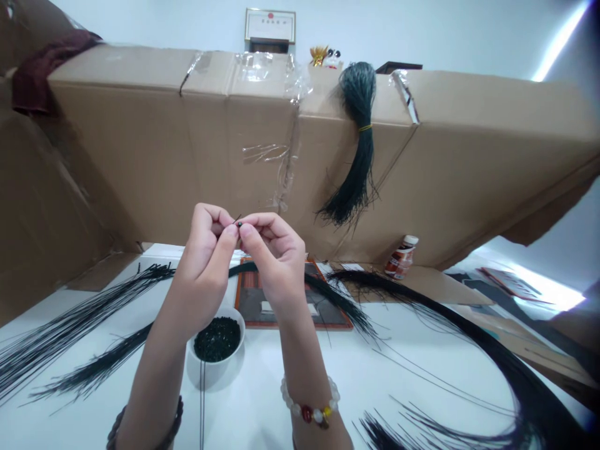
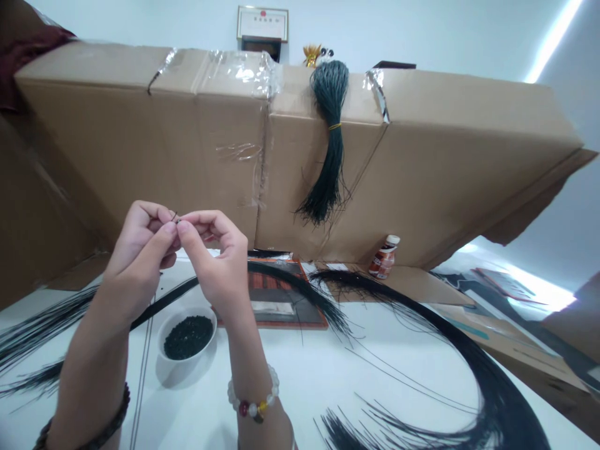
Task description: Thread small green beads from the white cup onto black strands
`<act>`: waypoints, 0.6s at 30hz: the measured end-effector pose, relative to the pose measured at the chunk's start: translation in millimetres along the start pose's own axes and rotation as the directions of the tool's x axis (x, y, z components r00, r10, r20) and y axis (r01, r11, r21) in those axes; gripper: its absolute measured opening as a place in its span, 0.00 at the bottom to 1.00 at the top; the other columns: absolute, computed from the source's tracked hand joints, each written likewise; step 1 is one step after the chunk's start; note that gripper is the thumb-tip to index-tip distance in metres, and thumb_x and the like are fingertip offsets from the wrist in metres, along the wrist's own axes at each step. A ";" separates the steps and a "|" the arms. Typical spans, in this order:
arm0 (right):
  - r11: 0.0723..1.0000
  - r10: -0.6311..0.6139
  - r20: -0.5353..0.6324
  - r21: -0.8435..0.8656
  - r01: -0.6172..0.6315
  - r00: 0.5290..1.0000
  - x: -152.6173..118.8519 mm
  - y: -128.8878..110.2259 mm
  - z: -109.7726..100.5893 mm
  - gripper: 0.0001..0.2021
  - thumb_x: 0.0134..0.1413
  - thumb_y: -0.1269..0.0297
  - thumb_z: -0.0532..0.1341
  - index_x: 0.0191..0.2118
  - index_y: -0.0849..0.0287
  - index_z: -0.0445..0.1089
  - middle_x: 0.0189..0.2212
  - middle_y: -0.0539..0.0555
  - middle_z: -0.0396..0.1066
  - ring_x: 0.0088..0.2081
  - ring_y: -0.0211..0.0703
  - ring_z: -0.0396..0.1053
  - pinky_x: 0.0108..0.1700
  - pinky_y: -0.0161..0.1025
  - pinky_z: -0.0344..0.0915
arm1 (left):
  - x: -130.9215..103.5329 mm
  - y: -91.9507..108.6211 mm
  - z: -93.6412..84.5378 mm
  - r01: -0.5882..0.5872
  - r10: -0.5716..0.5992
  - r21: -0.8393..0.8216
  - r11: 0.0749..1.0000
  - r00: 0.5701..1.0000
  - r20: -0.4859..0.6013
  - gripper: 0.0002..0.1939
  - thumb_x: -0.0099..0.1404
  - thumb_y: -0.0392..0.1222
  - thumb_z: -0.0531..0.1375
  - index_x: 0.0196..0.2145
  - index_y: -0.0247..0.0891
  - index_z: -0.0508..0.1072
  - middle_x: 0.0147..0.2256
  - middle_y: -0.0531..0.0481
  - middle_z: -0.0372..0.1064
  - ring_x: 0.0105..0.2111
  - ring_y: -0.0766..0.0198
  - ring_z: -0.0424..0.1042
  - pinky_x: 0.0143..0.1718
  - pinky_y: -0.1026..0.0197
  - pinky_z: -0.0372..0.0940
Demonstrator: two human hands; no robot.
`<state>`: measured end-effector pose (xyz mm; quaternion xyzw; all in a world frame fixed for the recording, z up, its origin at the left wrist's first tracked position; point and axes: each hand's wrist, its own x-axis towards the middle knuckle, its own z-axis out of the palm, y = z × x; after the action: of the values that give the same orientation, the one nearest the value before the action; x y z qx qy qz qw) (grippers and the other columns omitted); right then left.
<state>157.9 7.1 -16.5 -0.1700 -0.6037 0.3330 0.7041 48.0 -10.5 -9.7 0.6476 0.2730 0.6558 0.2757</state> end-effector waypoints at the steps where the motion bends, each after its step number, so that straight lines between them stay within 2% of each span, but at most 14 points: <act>1: 1.000 0.000 0.002 0.003 0.000 1.000 -0.4 0.3 0.5 0.04 0.56 0.60 0.67 0.35 0.53 0.75 0.34 0.50 0.76 0.37 0.40 0.73 0.43 0.40 0.69 | -0.2 0.2 0.9 -0.004 0.004 -0.009 1.000 1.000 -0.013 0.05 0.73 0.40 0.54 0.36 0.42 0.61 0.33 0.54 0.59 0.29 0.67 0.61 0.27 0.64 0.57; 10: 1.000 0.002 -0.033 0.011 -0.002 0.999 -2.3 -0.9 1.0 0.05 0.56 0.60 0.67 0.34 0.54 0.74 0.32 0.50 0.76 0.35 0.39 0.72 0.41 0.38 0.69 | -0.6 1.2 4.9 0.046 -0.046 -0.036 0.998 0.999 0.004 0.06 0.73 0.41 0.54 0.37 0.42 0.61 0.34 0.54 0.59 0.30 0.68 0.61 0.26 0.67 0.57; 18: 1.000 -0.014 -0.050 -0.026 0.013 0.999 -3.8 -2.4 0.4 0.06 0.58 0.60 0.66 0.33 0.55 0.72 0.29 0.50 0.75 0.33 0.39 0.72 0.40 0.39 0.69 | 0.6 -0.3 6.6 0.079 -0.078 -0.179 0.981 0.997 0.012 0.06 0.71 0.43 0.57 0.36 0.43 0.63 0.28 0.57 0.56 0.22 0.70 0.54 0.19 0.70 0.53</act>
<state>157.9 2.8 -17.7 -0.1835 -0.5913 0.3161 0.7189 54.5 -9.9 -9.4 0.6105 0.2377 0.6647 0.3592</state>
